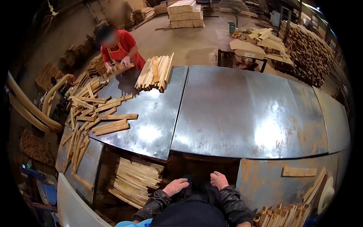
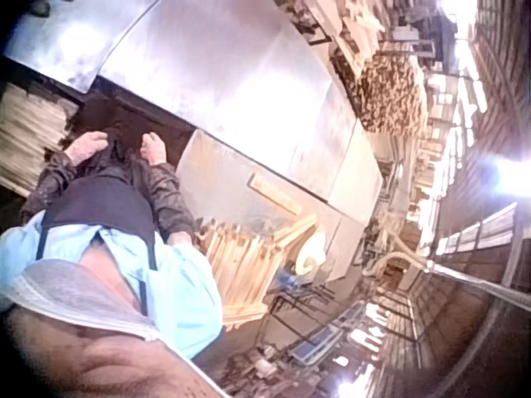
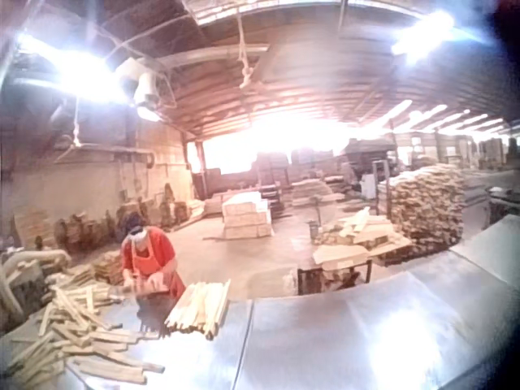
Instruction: The person repeatedly picks up stacks of thin wooden planks from a metal table and places them onto a conveyor belt. They also handle a water bottle and a cardboard box briefly.
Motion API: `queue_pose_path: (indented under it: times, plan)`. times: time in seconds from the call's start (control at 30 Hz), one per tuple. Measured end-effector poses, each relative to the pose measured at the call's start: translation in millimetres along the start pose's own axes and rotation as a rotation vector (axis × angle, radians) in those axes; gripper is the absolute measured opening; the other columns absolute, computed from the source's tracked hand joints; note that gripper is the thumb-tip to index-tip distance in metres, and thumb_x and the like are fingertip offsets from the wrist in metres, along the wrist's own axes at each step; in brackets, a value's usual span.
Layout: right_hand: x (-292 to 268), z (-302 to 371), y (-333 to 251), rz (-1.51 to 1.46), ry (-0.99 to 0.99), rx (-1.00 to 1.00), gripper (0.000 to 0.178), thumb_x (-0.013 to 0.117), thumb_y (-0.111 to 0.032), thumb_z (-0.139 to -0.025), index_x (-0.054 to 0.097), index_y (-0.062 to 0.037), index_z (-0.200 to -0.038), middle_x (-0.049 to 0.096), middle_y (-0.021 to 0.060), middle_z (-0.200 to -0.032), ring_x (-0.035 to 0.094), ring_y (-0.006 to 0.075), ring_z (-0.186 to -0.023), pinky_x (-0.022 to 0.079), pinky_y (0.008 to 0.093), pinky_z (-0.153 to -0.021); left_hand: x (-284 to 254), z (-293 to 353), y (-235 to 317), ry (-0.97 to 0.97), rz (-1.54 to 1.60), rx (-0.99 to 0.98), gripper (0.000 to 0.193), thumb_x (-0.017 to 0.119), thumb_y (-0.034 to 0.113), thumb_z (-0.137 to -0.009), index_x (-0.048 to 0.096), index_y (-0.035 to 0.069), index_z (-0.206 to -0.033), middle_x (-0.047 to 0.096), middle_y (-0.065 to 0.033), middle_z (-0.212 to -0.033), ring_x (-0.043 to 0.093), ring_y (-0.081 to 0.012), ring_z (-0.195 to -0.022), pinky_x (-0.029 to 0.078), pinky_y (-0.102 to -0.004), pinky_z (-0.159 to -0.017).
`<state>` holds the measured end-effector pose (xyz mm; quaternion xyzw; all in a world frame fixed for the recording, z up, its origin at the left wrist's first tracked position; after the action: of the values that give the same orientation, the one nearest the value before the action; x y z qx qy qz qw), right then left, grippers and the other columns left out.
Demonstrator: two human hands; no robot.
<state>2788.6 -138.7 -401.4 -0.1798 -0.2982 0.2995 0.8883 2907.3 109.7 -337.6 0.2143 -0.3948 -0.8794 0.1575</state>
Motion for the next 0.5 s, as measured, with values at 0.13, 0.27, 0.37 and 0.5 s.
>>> queue_pose_path:
  times: [0.13,0.27,0.37,0.5]
  plan:
    - [28.5,-20.3,-33.2,0.119,0.005,0.073,0.075,0.071,-0.016,-0.103,0.034,-0.0005,-0.165,0.057,0.0049,-0.086,0.055,0.016,-0.067,0.046,0.0309,-0.057,-20.4,-57.4,19.7,-0.007,0.034,0.04,0.069,0.064,0.047,-0.103,0.059,-0.004,-0.149,0.065,-0.0233,-0.149,0.06,-0.0363,-0.139,0.046,-0.0402,-0.116]
    - [45.1,-58.6,-77.6,0.231,0.05,0.075,0.071,0.072,-0.018,-0.103,0.039,0.0009,-0.162,0.06,0.0065,-0.09,0.057,0.0173,-0.069,0.048,0.0316,-0.059,-68.6,-120.7,42.8,0.031,0.126,0.088,0.068,0.065,0.046,-0.103,0.06,-0.004,-0.149,0.067,-0.0228,-0.146,0.062,-0.0353,-0.137,0.047,-0.04,-0.114]
    - [59.5,-96.4,-103.8,0.25,0.04,0.168,0.048,0.071,-0.021,-0.103,0.056,-0.0005,-0.144,0.063,0.0074,-0.091,0.061,0.0186,-0.072,0.052,0.0336,-0.063,-126.6,-166.4,51.4,0.105,0.326,0.074,0.066,0.069,0.041,-0.102,0.059,-0.005,-0.149,0.067,-0.022,-0.146,0.061,-0.0307,-0.137,0.045,-0.0388,-0.116]
    - [100.6,-159.9,-143.8,0.229,0.034,0.24,0.05,0.074,-0.018,-0.101,0.056,0.0018,-0.144,0.063,0.0074,-0.092,0.06,0.0192,-0.072,0.048,0.0339,-0.061,-239.1,-216.5,42.0,0.409,0.534,-0.012,0.057,0.074,0.037,-0.097,0.067,-0.002,-0.138,0.074,-0.0137,-0.128,0.065,-0.0228,-0.121,0.049,-0.0367,-0.107]
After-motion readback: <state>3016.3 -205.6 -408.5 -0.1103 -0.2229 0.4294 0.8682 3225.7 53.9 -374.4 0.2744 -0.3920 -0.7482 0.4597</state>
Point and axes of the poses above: each hand's wrist, its own z-axis away from the middle knuckle, its own x-axis out of the palm, y = z × x, the point moved 9 cm from there along -z, towards the middle knuckle
